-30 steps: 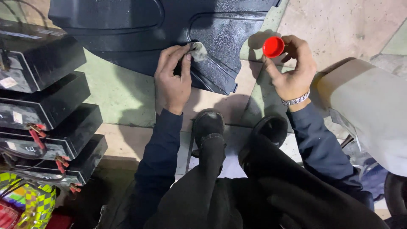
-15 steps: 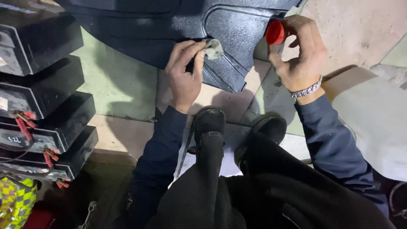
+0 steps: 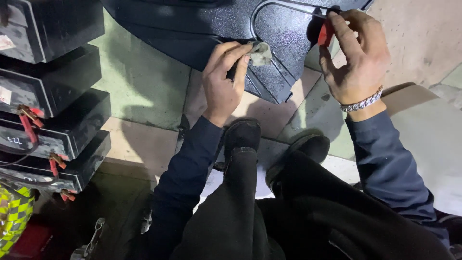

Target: Cleaning and preparing a motorcycle plastic fairing using a cloth, cleaning solution, and scissors.

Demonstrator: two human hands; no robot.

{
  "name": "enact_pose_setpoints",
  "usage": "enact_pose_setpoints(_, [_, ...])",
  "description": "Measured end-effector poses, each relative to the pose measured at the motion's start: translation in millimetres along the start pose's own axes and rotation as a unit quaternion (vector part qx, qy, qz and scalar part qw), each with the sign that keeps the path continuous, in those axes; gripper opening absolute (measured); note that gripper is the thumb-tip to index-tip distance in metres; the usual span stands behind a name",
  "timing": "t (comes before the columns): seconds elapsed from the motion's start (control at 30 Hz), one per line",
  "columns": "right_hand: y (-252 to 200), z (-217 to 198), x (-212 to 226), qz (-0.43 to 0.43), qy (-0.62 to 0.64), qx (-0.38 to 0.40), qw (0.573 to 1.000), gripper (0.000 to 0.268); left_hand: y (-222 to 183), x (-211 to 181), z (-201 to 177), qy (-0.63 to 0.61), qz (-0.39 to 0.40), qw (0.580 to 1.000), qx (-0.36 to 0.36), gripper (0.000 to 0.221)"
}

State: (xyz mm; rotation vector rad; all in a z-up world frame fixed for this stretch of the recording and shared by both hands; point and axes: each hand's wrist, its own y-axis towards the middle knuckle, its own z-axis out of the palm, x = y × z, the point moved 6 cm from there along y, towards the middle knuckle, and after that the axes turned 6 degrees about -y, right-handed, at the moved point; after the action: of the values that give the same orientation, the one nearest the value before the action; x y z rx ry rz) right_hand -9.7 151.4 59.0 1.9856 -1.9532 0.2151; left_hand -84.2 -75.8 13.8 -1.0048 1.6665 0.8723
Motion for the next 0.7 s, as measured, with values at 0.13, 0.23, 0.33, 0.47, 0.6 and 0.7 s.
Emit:
enact_pose_setpoints(0.13, [4,-2,2,-0.022,-0.027,-0.006,0.999,0.042,-1,-2,-1,-0.006,-0.001,1.0,-0.003,0.018])
enact_pose_setpoints(0.23, [3,-1,2,-0.018,-0.012,0.008,1.0,0.052,-3,-2,-2,0.003,-0.005,1.0,0.001,0.017])
enact_pose_setpoints(0.33, [3,-4,1,-0.019,0.016,0.021,0.999,0.058,-3,-3,-1,-0.004,0.009,1.0,0.0,0.017])
enact_pose_setpoints(0.47, [-15,-20,-13,0.088,0.146,-0.057,0.984,0.042,-2,-11,-1,0.017,0.011,1.0,-0.001,0.017])
enact_pose_setpoints(0.6, [-74,6,-57,0.228,0.195,-0.139,0.944,0.038,7,-23,8,0.025,0.026,0.999,-0.006,0.016])
enact_pose_setpoints(0.7, [-97,18,-68,0.197,0.135,-0.122,0.963,0.04,15,-30,30,0.086,0.12,0.989,0.004,0.019])
